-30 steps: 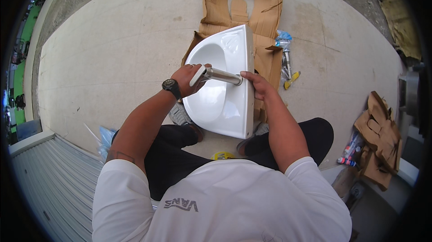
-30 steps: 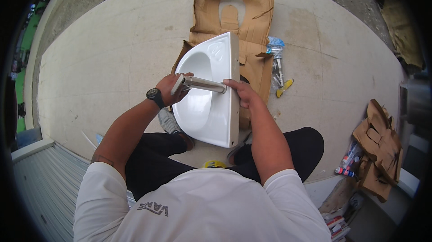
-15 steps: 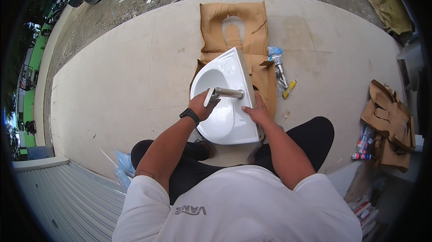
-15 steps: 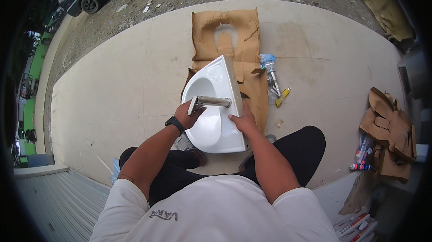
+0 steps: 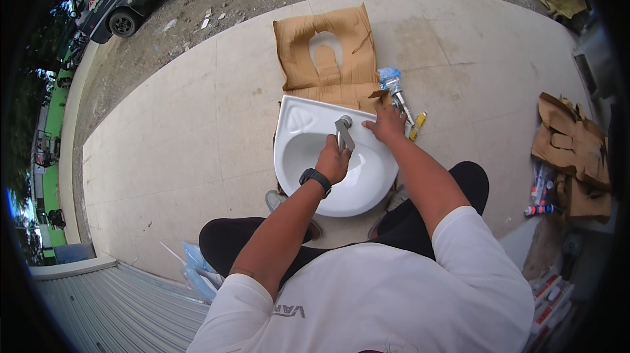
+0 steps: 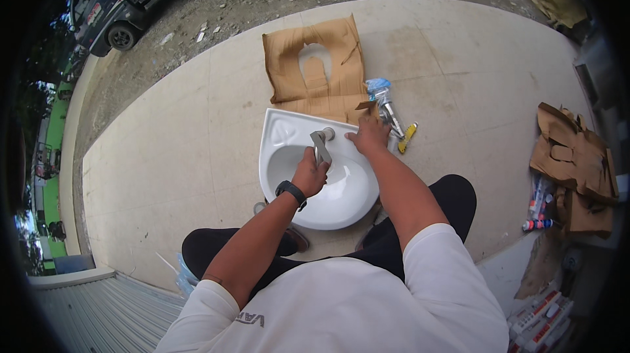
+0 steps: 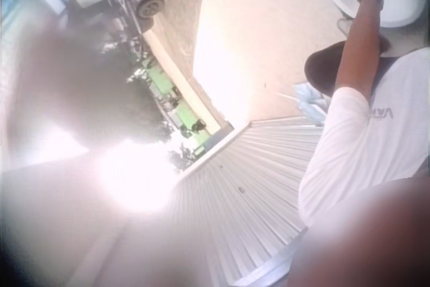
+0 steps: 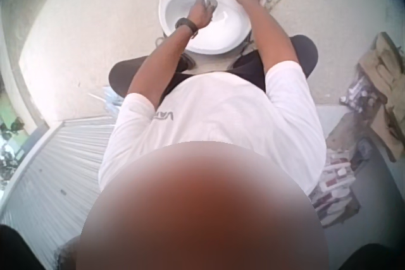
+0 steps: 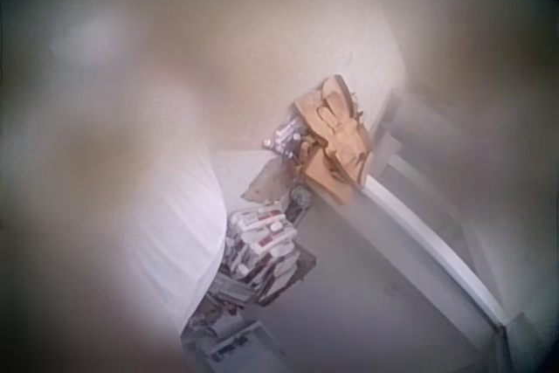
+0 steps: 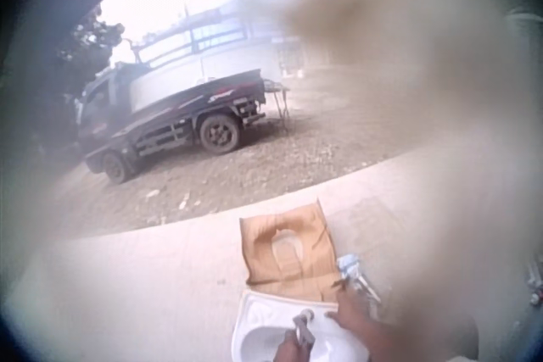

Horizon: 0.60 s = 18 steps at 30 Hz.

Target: The person sits on the floor and installs a chrome faucet onto a white ceramic sink. They insert the faucet through the sink hole, then use a utility knife to open a plastic bag containing mounting hardware. The person attaches the mounting nut and a metal pipe to the faucet assembly.

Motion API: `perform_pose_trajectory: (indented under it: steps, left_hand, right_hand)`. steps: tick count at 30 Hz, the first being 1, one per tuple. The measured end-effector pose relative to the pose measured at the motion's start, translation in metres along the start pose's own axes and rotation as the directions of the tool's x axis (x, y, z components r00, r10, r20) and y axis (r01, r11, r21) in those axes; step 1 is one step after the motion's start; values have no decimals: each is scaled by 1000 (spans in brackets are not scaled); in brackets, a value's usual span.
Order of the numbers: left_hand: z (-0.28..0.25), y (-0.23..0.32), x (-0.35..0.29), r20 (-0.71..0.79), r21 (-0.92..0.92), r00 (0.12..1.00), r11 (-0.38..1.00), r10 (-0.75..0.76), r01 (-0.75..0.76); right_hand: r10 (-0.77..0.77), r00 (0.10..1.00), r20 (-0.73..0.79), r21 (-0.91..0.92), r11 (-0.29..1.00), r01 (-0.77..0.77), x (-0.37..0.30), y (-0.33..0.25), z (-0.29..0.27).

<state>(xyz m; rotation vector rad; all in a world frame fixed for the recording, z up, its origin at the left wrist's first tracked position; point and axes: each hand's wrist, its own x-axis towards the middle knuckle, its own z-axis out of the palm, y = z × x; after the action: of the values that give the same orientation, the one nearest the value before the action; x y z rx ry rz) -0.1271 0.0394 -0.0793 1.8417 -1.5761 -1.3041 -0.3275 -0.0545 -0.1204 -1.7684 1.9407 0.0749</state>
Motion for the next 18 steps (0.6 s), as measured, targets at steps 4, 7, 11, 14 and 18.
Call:
perform_pose_trajectory:
  steps: [4,7,11,14,18]
  left_hand:
    - [4,1,6,230,-546,972,821,-46,168]
    - [-14,-3,13,408,-465,913,864,16,192]
    - [-41,-5,23,544,-380,836,868,-70,319]
    - [-48,-3,23,464,-529,885,813,34,246]
    - [-37,2,18,262,-537,965,827,-24,166]
  right_hand:
    - [176,967,-182,-116,973,-199,-14,1,13]
    - [249,966,-65,80,967,-244,-17,18,17]
    - [135,989,-61,202,972,-120,-21,29,20]
    - [141,989,-49,41,989,-139,-25,21,23]
    - [114,993,19,-124,986,-111,-26,5,22]
